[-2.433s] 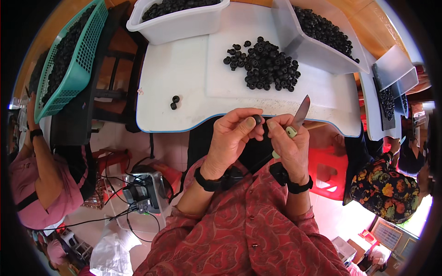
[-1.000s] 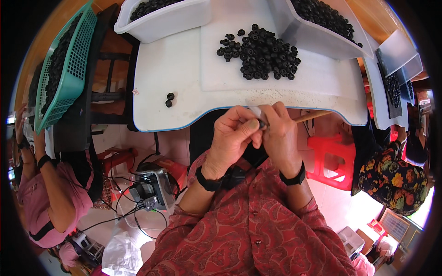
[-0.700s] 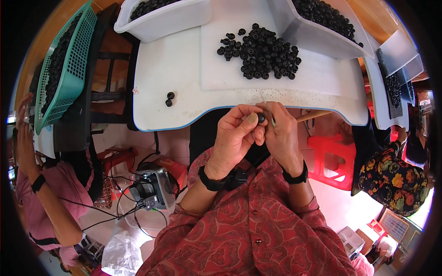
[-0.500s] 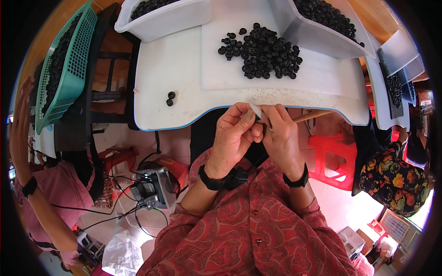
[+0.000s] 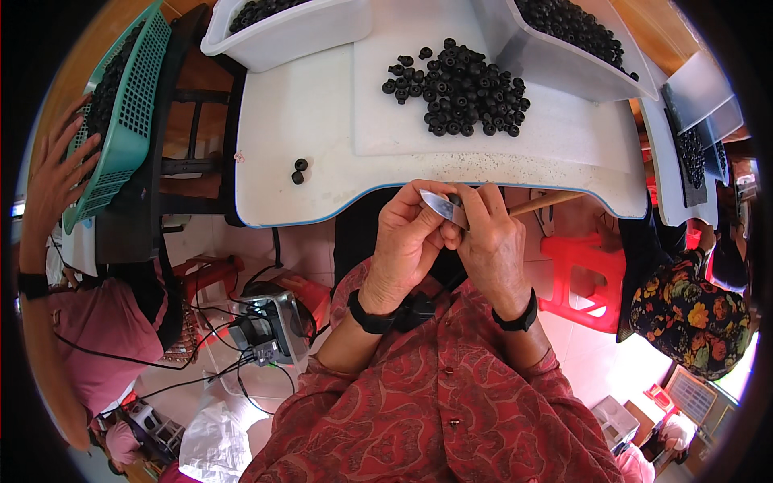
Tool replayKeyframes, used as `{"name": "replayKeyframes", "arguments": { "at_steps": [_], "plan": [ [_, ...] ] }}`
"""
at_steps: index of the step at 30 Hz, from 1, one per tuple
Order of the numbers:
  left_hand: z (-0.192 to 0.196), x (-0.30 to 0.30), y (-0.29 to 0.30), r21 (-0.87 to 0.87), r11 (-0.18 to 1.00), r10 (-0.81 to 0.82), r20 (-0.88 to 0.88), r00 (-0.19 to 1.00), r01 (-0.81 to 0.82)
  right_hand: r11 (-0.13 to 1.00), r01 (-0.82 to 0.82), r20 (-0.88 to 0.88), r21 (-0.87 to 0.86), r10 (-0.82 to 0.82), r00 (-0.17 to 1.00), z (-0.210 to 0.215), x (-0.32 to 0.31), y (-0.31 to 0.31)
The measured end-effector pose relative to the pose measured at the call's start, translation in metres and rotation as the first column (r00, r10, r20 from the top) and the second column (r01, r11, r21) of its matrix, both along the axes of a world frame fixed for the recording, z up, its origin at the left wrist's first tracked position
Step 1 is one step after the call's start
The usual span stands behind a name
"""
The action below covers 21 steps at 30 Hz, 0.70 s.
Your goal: The person is slicing small black fruits in half using a small knife.
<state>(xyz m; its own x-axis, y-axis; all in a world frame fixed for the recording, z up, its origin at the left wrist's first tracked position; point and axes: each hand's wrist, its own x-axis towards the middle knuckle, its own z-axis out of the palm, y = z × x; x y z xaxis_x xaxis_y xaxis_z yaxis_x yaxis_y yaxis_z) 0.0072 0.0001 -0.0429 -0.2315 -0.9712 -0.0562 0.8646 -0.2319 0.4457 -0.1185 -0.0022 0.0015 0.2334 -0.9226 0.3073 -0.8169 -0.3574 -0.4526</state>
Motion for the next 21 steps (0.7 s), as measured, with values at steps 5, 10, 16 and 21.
{"name": "replayKeyframes", "arguments": {
  "at_steps": [5,10,16,21],
  "plan": [
    [-0.001,-0.001,0.002,0.001,1.000,0.017,-0.003,1.000,-0.017,1.000,0.003,0.001,0.001,-0.003,1.000,0.000,0.001,0.001],
    [-0.002,0.001,0.001,-0.047,0.999,0.023,0.049,0.999,-0.021,0.999,0.028,-0.003,-0.020,-0.028,1.000,-0.005,0.000,0.000],
    [-0.007,0.001,0.000,-0.028,0.998,0.052,0.137,0.989,-0.049,0.996,0.073,0.002,0.041,-0.073,0.997,-0.017,0.001,0.001],
    [0.000,-0.007,0.011,-0.063,0.998,-0.015,0.161,0.987,0.026,0.946,0.200,-0.084,0.254,-0.184,0.979,-0.023,-0.013,-0.017]
  ]
}}
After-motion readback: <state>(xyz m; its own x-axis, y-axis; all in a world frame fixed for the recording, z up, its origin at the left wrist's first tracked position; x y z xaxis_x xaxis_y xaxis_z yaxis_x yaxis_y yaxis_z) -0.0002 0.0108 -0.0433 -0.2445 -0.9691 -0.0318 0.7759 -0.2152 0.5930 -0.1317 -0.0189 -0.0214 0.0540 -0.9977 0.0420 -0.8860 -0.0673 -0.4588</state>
